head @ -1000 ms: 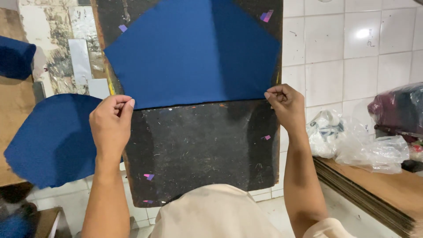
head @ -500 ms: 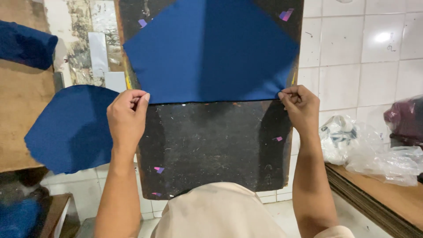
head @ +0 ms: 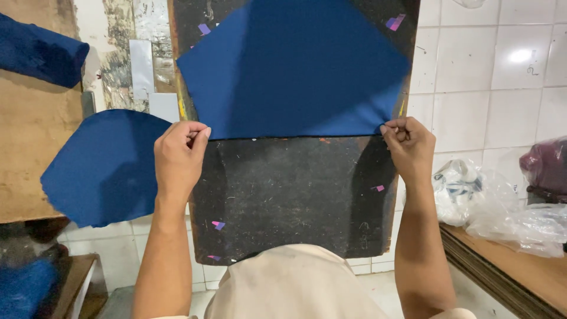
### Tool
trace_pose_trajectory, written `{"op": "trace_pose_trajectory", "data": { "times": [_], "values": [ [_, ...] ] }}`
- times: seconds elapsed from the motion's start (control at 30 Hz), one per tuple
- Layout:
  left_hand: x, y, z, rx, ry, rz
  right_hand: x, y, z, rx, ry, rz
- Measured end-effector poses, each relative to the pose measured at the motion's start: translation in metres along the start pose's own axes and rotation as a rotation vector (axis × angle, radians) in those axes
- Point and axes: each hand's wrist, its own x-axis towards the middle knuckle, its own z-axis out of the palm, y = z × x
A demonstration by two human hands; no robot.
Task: Positioning and smoothing blue garment pieces onto a screen printing platen at a workstation.
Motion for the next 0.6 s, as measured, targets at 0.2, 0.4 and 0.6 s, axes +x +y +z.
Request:
{"op": "trace_pose_trajectory", "data": {
  "times": [0.2, 0.4, 0.6],
  "values": [
    [-0.002, 0.011, 0.004, 0.291, 0.091, 0.143, -0.011, -0.003, 0.007, -0.264, 0.121, -0.154],
    [-0.029, 0.053, 0.07, 0.515, 0.051, 0.517, -0.057, -0.089, 0.074, -0.474, 0.074, -0.633],
    [-0.04, 0.059, 0.101, 0.461, -0.182, 0.594, -0.068, -0.108, 0.1, -0.593, -0.299, -0.563]
  ]
}}
